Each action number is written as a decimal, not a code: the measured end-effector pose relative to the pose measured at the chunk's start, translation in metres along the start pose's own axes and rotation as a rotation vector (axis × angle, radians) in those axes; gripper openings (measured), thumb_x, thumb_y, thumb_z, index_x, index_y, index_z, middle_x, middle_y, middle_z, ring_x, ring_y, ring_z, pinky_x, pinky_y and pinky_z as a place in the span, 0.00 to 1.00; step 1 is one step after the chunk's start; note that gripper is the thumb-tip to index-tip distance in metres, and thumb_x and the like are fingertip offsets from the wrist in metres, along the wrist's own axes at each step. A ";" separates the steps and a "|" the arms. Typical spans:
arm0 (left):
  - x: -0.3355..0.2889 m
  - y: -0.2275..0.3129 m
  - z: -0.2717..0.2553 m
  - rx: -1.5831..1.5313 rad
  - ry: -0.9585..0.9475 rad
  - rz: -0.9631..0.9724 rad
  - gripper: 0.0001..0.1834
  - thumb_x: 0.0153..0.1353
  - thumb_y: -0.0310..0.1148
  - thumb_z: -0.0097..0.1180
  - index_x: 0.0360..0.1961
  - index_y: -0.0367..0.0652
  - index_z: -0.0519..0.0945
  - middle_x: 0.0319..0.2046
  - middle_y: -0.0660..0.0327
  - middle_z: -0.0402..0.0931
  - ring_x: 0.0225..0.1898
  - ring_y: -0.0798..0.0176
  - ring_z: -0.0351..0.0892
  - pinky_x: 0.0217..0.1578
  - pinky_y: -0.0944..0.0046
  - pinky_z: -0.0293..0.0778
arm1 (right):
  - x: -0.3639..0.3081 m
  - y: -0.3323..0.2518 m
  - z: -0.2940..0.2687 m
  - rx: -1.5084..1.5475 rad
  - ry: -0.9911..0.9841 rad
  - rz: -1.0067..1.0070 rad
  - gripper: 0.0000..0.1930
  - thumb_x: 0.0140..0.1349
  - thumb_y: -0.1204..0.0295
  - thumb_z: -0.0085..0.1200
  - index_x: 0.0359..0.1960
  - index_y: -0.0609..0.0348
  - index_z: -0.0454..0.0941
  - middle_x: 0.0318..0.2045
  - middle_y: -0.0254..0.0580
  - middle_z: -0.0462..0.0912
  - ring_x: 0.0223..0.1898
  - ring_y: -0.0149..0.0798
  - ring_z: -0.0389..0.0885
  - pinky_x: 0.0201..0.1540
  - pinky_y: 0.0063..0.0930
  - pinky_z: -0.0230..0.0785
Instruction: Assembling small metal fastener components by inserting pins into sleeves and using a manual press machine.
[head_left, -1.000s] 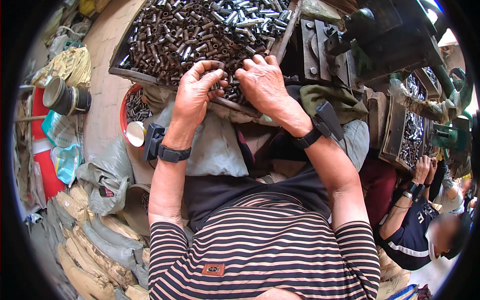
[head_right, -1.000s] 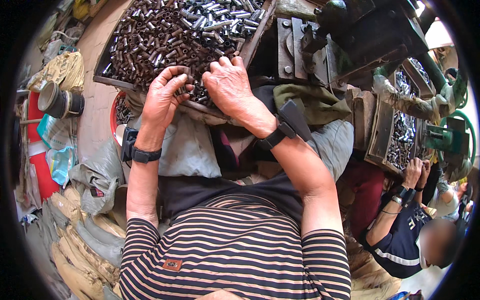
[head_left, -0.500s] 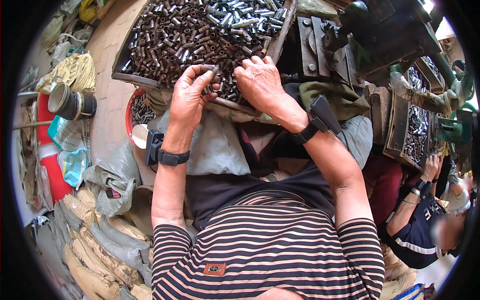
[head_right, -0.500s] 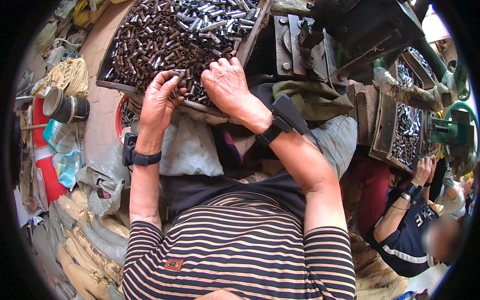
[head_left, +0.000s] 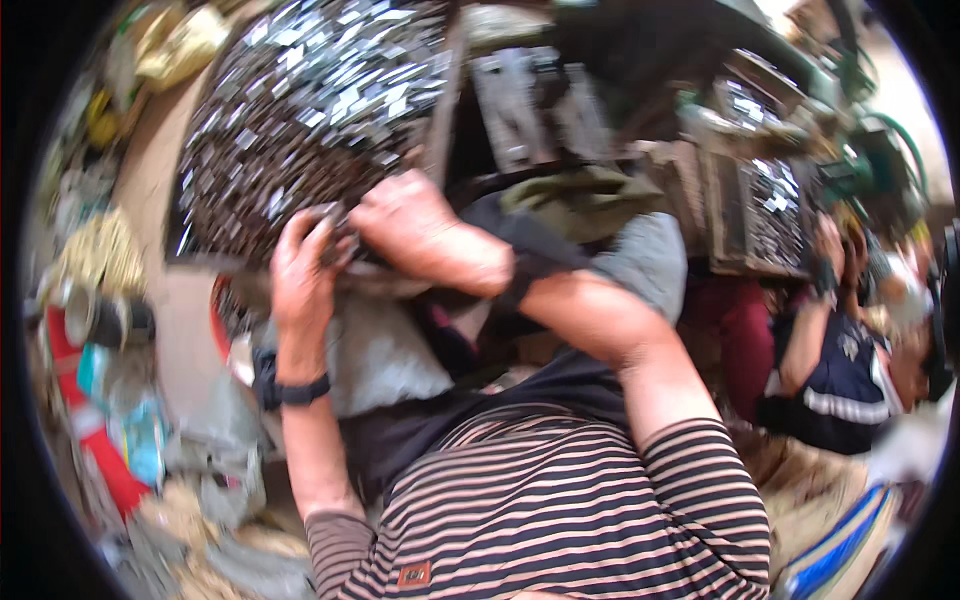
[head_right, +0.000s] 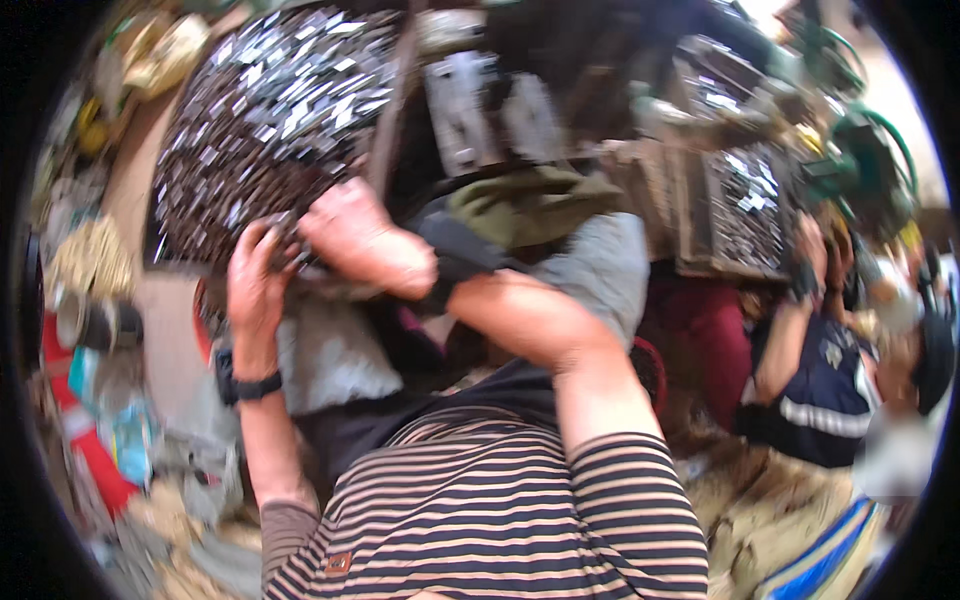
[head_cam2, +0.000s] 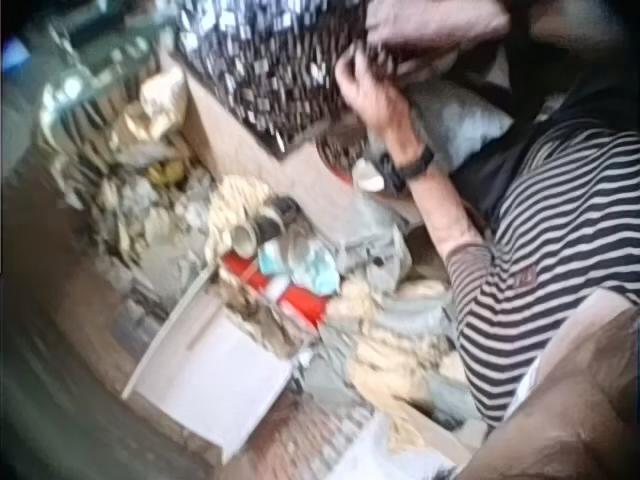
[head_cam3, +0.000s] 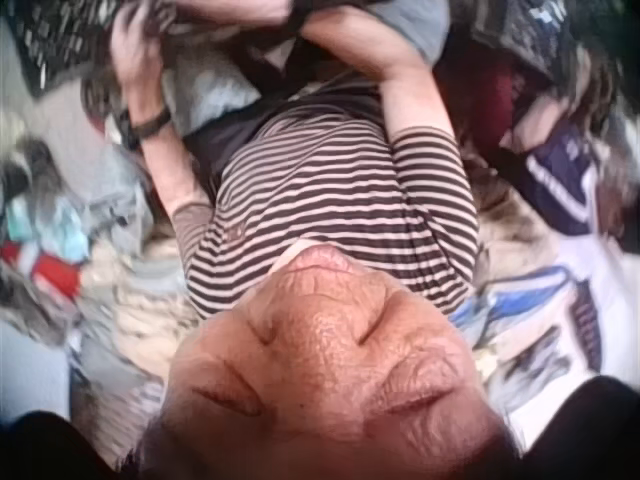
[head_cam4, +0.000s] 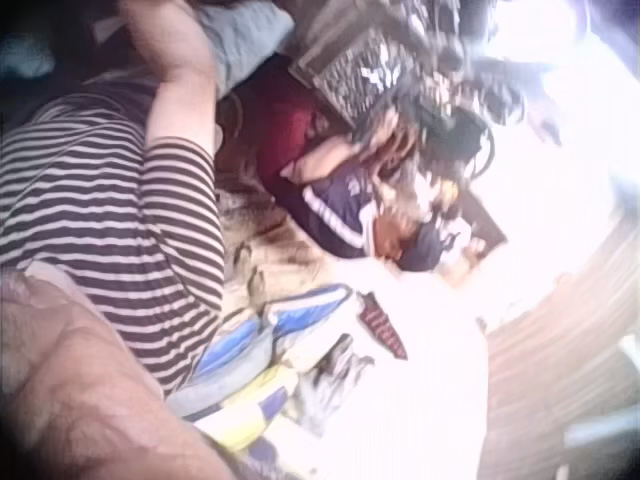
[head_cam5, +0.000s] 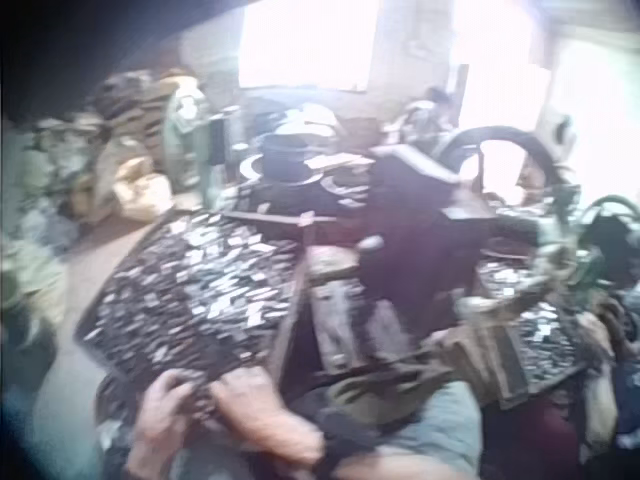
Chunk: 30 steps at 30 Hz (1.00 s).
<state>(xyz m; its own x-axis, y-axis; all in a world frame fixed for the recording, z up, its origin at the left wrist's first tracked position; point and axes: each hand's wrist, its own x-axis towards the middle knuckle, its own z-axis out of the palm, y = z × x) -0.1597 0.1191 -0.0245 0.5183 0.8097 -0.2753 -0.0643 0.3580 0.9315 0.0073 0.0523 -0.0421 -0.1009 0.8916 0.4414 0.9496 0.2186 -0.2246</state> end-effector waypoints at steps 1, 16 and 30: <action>0.000 -0.001 -0.002 -0.003 -0.001 -0.005 0.12 0.65 0.33 0.52 0.49 0.46 0.73 0.40 0.65 0.77 0.37 0.70 0.77 0.36 0.69 0.71 | 0.000 -0.002 0.004 -0.037 -0.012 0.025 0.05 0.47 0.66 0.55 0.25 0.50 0.77 0.28 0.37 0.78 0.36 0.41 0.79 0.37 0.37 0.67; 0.008 -0.018 -0.015 -0.128 -0.118 0.034 0.09 0.66 0.32 0.52 0.46 0.48 0.73 0.34 0.69 0.77 0.32 0.73 0.75 0.30 0.74 0.72 | -0.008 -0.016 0.045 -0.202 0.107 0.077 0.09 0.53 0.65 0.50 0.25 0.52 0.81 0.30 0.37 0.77 0.41 0.39 0.72 0.43 0.41 0.58; 0.007 -0.015 -0.011 -0.169 -0.129 0.045 0.08 0.66 0.31 0.52 0.46 0.47 0.73 0.34 0.65 0.78 0.32 0.71 0.75 0.31 0.73 0.71 | -0.008 -0.007 0.028 -0.005 -0.009 -0.025 0.07 0.55 0.65 0.50 0.24 0.52 0.78 0.27 0.35 0.76 0.36 0.38 0.74 0.41 0.35 0.61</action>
<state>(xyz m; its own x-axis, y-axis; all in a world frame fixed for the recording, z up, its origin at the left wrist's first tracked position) -0.1640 0.1244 -0.0433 0.6156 0.7645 -0.1912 -0.2268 0.4042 0.8861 -0.0069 0.0544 -0.0686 -0.1270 0.8893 0.4393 0.9482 0.2388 -0.2093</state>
